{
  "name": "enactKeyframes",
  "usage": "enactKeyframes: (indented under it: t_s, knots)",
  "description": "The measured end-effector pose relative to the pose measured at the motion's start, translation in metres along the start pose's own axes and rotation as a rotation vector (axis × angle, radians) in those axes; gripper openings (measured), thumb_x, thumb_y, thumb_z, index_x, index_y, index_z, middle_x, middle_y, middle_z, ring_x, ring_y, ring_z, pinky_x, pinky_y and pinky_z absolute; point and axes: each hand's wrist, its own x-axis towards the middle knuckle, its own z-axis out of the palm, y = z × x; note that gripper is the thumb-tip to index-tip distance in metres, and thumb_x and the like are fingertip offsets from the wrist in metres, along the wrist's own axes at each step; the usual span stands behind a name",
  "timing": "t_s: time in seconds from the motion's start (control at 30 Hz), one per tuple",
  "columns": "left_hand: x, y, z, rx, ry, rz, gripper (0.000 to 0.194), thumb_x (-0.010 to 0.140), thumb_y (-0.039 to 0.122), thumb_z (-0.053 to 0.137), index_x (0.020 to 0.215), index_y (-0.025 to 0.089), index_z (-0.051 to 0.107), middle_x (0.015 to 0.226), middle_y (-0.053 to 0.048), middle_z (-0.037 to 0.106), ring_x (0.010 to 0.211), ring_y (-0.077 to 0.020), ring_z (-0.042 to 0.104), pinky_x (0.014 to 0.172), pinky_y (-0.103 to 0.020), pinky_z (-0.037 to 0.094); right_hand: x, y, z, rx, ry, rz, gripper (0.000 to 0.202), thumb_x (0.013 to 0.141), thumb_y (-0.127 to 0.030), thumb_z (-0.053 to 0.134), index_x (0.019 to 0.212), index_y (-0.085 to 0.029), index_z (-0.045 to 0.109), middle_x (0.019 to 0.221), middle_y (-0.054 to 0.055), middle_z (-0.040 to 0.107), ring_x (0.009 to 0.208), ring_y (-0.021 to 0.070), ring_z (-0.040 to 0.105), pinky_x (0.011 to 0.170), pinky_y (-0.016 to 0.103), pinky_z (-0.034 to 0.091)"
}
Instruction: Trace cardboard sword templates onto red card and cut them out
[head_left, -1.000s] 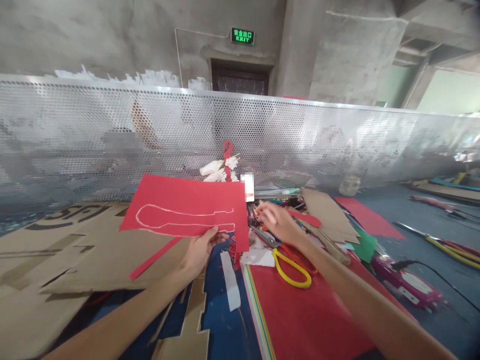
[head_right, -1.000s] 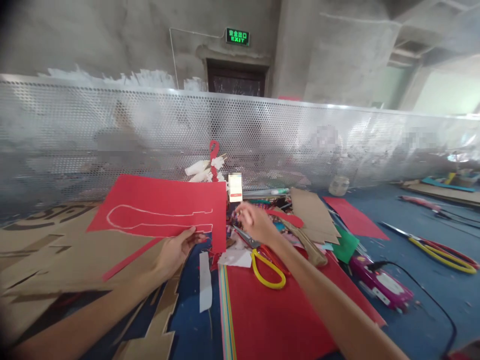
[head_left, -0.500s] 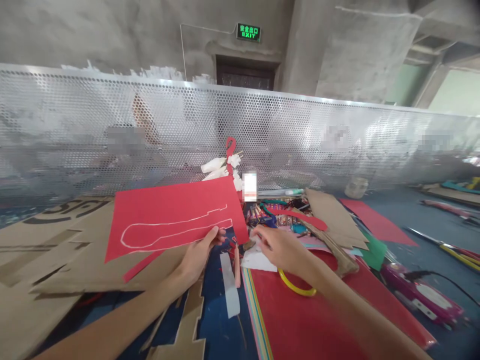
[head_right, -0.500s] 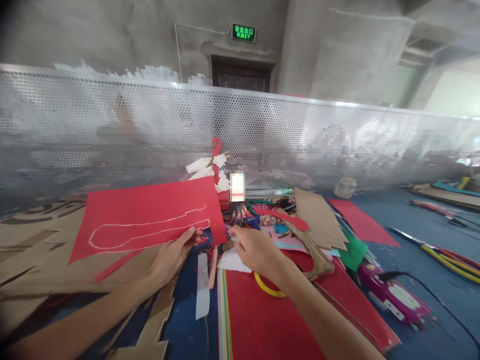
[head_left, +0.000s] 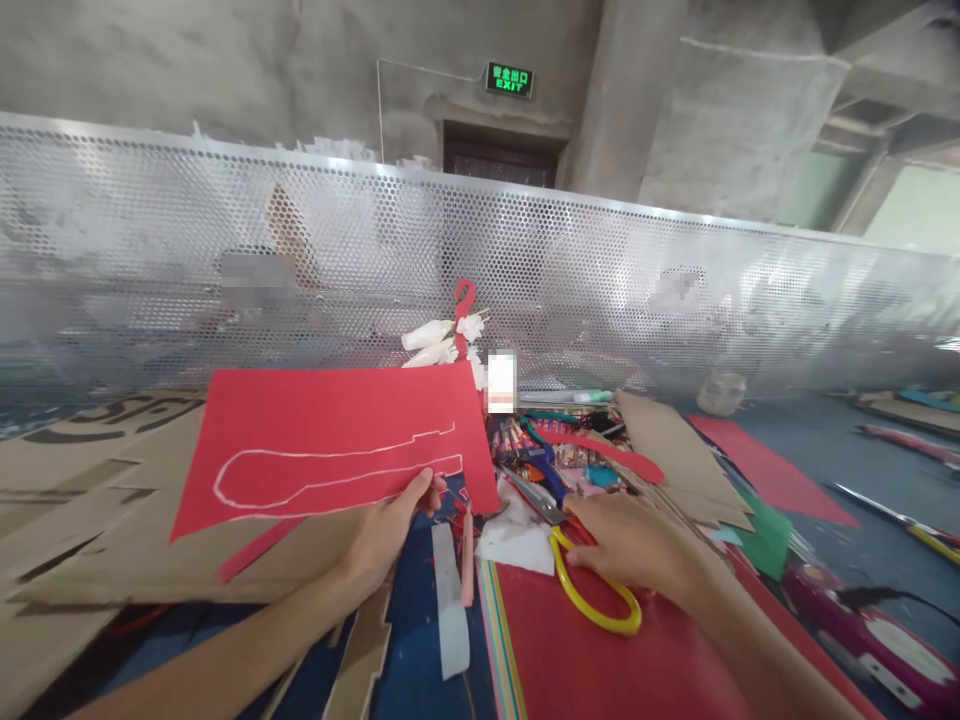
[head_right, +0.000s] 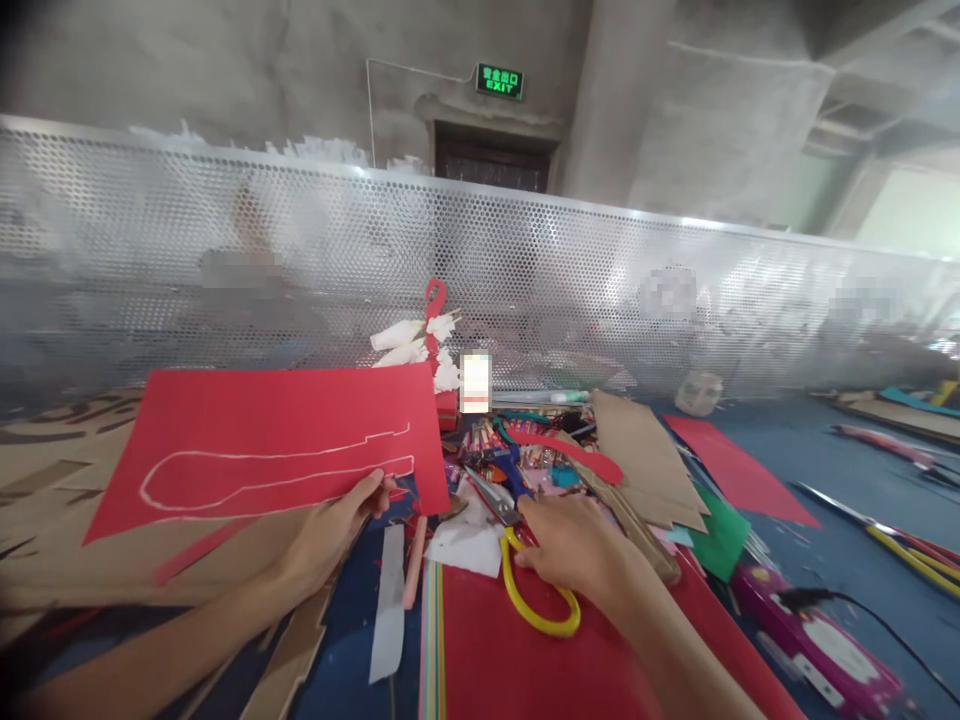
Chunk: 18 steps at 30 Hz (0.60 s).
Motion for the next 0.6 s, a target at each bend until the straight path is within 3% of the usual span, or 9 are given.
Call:
enactKeyframes:
  t_s: [0.17, 0.27, 0.37, 0.47, 0.6]
  knots:
    - [-0.002, 0.004, 0.002, 0.038, -0.013, 0.012, 0.044, 0.079, 0.060, 0.067, 0.073, 0.017, 0.074, 0.065, -0.002, 0.065, 0.068, -0.0180, 0.058, 0.072, -0.028, 0.047, 0.002, -0.002, -0.005, -0.083, -0.021, 0.004, 0.025, 0.077, -0.036, 0.060, 0.094, -0.018, 0.067, 0.098, 0.018, 0.074, 0.089, 0.0368, 0.070, 0.067, 0.036, 0.041]
    - [-0.002, 0.007, 0.003, 0.031, 0.024, 0.011, 0.044, 0.077, 0.060, 0.068, 0.067, 0.018, 0.071, 0.062, -0.001, 0.064, 0.066, -0.0175, 0.058, 0.071, -0.028, 0.046, 0.003, -0.003, -0.012, -0.015, -0.028, 0.012, 0.024, 0.072, -0.033, 0.061, 0.090, -0.018, 0.065, 0.092, 0.015, 0.073, 0.081, 0.0312, 0.068, 0.061, 0.032, 0.035]
    - [-0.001, 0.013, 0.004, -0.024, 0.075, 0.014, 0.040, 0.076, 0.057, 0.069, 0.068, 0.017, 0.070, 0.060, 0.000, 0.062, 0.063, -0.0163, 0.057, 0.070, -0.027, 0.046, 0.007, 0.003, -0.016, 0.197, 0.051, 0.054, 0.031, 0.076, -0.038, 0.061, 0.101, -0.020, 0.063, 0.080, 0.007, 0.069, 0.071, 0.0229, 0.062, 0.058, 0.029, 0.033]
    - [0.001, 0.018, 0.005, -0.052, 0.116, 0.028, 0.037, 0.079, 0.053, 0.067, 0.073, 0.016, 0.070, 0.058, 0.001, 0.060, 0.060, -0.0152, 0.054, 0.071, -0.028, 0.045, 0.011, 0.006, -0.018, 0.545, 0.115, -0.007, 0.036, 0.081, -0.038, 0.061, 0.111, -0.020, 0.058, 0.079, 0.003, 0.065, 0.071, 0.0186, 0.060, 0.061, 0.027, 0.040]
    - [0.002, 0.019, 0.005, -0.052, 0.112, 0.019, 0.037, 0.083, 0.053, 0.064, 0.079, 0.017, 0.068, 0.057, 0.002, 0.060, 0.056, -0.0137, 0.052, 0.068, -0.028, 0.044, 0.003, -0.008, -0.023, 0.946, 0.036, -0.096, 0.036, 0.083, -0.047, 0.067, 0.103, -0.022, 0.052, 0.080, 0.000, 0.060, 0.065, 0.0140, 0.056, 0.058, 0.025, 0.044]
